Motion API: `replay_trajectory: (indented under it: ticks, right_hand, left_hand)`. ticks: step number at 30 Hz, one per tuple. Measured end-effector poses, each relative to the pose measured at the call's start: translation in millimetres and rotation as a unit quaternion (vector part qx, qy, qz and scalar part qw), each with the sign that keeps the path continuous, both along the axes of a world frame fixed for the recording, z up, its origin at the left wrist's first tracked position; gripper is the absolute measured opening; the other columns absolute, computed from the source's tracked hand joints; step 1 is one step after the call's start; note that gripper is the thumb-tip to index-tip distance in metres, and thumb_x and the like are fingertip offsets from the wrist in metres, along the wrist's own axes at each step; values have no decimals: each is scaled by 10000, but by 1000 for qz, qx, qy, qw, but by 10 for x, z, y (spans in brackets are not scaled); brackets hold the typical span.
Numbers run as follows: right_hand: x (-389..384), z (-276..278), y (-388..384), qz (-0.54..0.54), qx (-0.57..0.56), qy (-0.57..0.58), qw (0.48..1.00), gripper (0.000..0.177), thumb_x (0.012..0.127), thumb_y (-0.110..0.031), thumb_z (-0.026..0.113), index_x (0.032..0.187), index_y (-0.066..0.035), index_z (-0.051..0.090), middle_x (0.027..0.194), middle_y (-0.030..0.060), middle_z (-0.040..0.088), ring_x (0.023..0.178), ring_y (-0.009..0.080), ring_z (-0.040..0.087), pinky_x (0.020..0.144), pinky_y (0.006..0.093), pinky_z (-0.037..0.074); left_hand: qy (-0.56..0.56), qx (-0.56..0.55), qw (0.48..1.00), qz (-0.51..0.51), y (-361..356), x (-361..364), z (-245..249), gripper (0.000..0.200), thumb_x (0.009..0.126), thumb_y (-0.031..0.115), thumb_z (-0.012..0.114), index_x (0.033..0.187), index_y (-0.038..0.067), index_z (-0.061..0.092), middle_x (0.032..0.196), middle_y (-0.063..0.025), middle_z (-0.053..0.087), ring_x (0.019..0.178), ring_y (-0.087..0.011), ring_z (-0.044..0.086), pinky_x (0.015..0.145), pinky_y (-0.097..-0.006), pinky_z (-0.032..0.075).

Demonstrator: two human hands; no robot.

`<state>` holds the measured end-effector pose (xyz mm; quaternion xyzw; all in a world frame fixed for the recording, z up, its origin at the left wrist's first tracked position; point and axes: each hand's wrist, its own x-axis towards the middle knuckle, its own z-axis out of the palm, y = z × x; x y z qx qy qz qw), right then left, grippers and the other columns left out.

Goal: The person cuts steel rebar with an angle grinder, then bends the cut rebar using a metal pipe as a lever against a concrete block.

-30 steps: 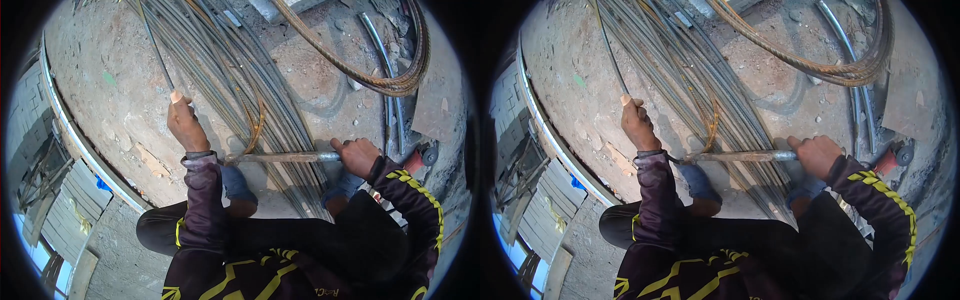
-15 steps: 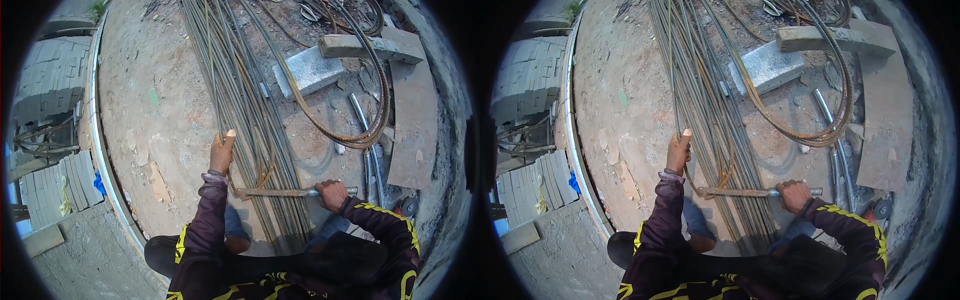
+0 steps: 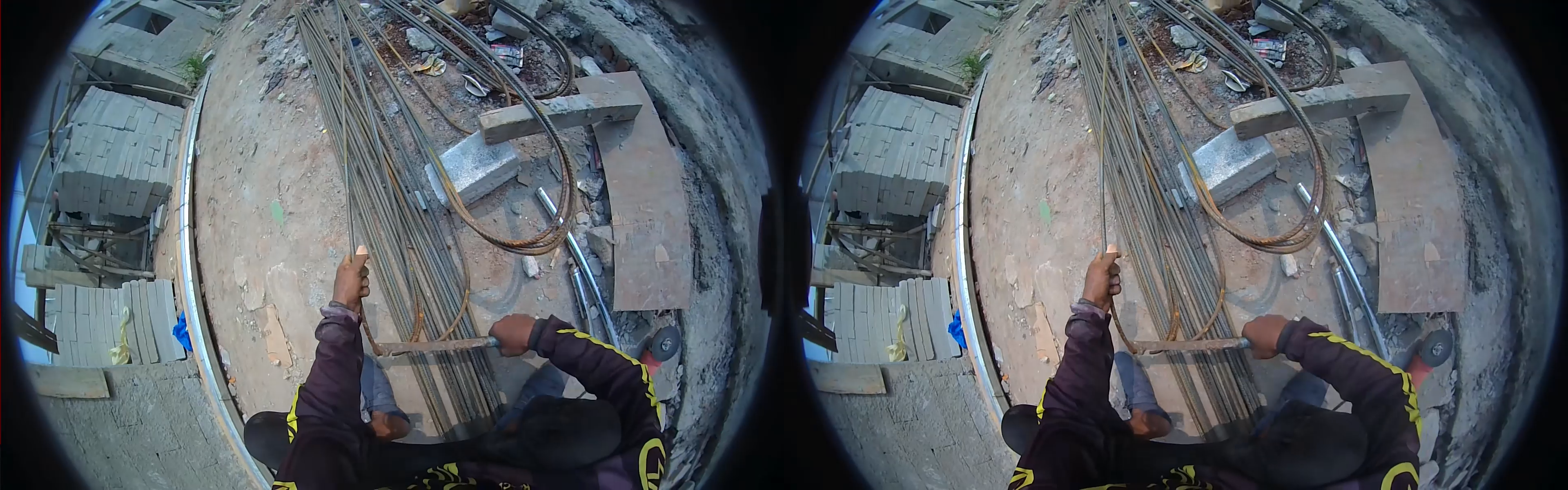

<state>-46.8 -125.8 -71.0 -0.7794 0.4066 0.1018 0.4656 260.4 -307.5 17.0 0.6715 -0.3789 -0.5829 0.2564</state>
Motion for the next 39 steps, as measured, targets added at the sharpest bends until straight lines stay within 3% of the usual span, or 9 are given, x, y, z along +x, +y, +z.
replay_trajectory:
  ticks: [8,9,14,16,24,26,31,35,39]
  right_hand:
    - [-96,439,177,-95,-63,-98,989,227,741,-208,682,944,-111,713,858,179,702,854,402,675,748,486,522]
    - [-1,386,98,-53,39,-100,993,268,742,-182,666,982,-69,697,848,202,697,837,404,679,721,487,526]
    - [-99,1444,144,-51,-204,-65,976,195,732,-102,633,898,0,646,729,206,666,731,366,689,618,475,520]
    - [-216,1521,104,-55,-296,-44,952,150,721,-78,616,862,-29,615,690,184,653,695,349,684,598,479,510]
    - [208,403,340,-147,-154,-120,970,227,704,-115,679,921,-59,639,747,195,670,738,419,662,659,507,507]
    - [201,-3,181,-121,-111,-73,984,205,715,-118,688,909,-53,671,769,199,677,764,413,670,683,498,515]
    - [-208,795,84,-29,204,-147,967,255,786,-268,765,911,-53,709,735,200,670,741,407,664,659,494,502]
    - [-51,528,285,-192,-146,-27,970,273,801,-299,744,936,-63,714,705,187,662,685,426,641,635,509,485]
    - [123,570,780,-263,-36,-75,961,292,801,-311,754,948,-63,708,711,204,652,718,420,649,656,491,494]
  left_hand:
    - [127,67,988,-53,-86,-154,991,179,987,313,522,994,141,473,588,80,278,439,-39,220,376,-222,186]
    - [102,45,992,-54,-72,-180,1090,170,988,306,513,994,140,477,587,80,289,437,-36,224,375,-216,189]
    - [-87,-23,996,-1,-31,-14,1091,228,1033,386,468,978,164,485,582,92,288,434,-35,205,369,-222,149]
    - [-22,25,999,-19,-70,45,1070,243,1041,398,450,970,168,476,582,90,291,435,-38,203,363,-222,147]
    - [215,49,975,-40,-139,-223,1290,188,1060,309,429,995,145,493,605,88,310,430,-21,216,338,-190,205]
    - [153,50,986,-37,-9,-507,1252,212,1062,333,422,990,147,495,606,80,319,433,-25,224,335,-192,200]
    - [236,67,969,-21,-97,-134,1282,244,1069,350,409,988,135,492,613,77,289,438,-29,223,329,-182,209]
    - [281,51,958,-26,-62,-142,1300,266,1071,344,412,1021,103,510,628,74,303,442,-23,238,325,-169,224]
    - [192,42,980,-19,-101,-17,1356,270,1070,341,406,1042,104,532,635,78,323,453,-18,232,338,-171,214]
